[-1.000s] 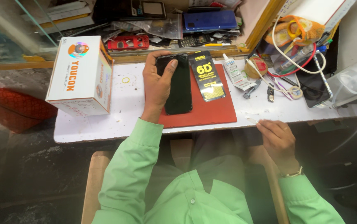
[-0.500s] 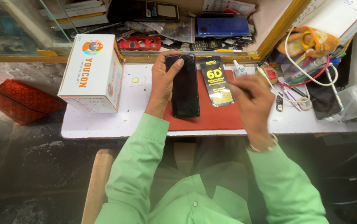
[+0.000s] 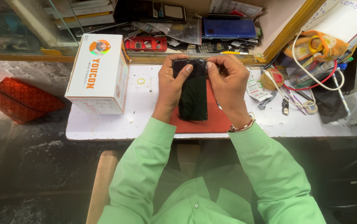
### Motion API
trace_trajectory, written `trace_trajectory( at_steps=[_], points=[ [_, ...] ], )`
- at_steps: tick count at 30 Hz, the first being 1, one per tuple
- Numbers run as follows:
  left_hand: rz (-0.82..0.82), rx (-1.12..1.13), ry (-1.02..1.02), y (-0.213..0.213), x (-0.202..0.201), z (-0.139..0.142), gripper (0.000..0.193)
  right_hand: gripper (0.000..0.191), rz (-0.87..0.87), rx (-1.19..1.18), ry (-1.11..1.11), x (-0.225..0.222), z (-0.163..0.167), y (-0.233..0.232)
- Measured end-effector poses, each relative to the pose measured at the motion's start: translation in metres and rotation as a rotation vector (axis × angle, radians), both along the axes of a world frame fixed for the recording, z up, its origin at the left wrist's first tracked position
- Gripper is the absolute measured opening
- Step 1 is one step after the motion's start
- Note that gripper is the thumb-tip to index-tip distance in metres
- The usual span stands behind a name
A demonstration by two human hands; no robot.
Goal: The person removes a screen protector from a smartphone, cleans the device with a cloth, and uses a heat gun to warm the screen. The person then disassembles the phone, removes the motherboard, and places it on the workbench.
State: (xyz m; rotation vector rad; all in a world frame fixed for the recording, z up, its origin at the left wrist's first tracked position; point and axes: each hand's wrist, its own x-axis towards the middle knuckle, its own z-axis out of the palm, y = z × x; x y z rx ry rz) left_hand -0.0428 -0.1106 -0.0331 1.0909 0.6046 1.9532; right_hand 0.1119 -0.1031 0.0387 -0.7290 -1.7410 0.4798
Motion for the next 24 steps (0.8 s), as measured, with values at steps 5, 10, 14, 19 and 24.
trace_trajectory(
  at_steps=[5, 10, 14, 19, 24],
  points=[
    [0.028, 0.001, 0.026, 0.0004, -0.0003, -0.0009, 0.026, 0.004, -0.004, 0.018, -0.015, 0.0001, 0.0019, -0.0002],
    [0.056, -0.009, 0.046, 0.0004, 0.0000, -0.0006, 0.027, 0.003, -0.012, 0.034, -0.015, -0.0014, 0.0033, 0.0010],
    [0.057, -0.010, 0.053, -0.0013, 0.0003, 0.0010, 0.027, 0.003, -0.017, 0.064, -0.029, -0.0024, 0.0038, 0.0016],
    [0.061, -0.004, 0.061, -0.0038, 0.0007, 0.0038, 0.027, 0.003, 0.002, 0.063, -0.033, -0.0029, 0.0047, 0.0017],
    [0.079, 0.001, 0.086, -0.0050, 0.0010, 0.0051, 0.027, 0.002, -0.001, 0.083, -0.075, 0.0005, 0.0078, 0.0053]
  ],
)
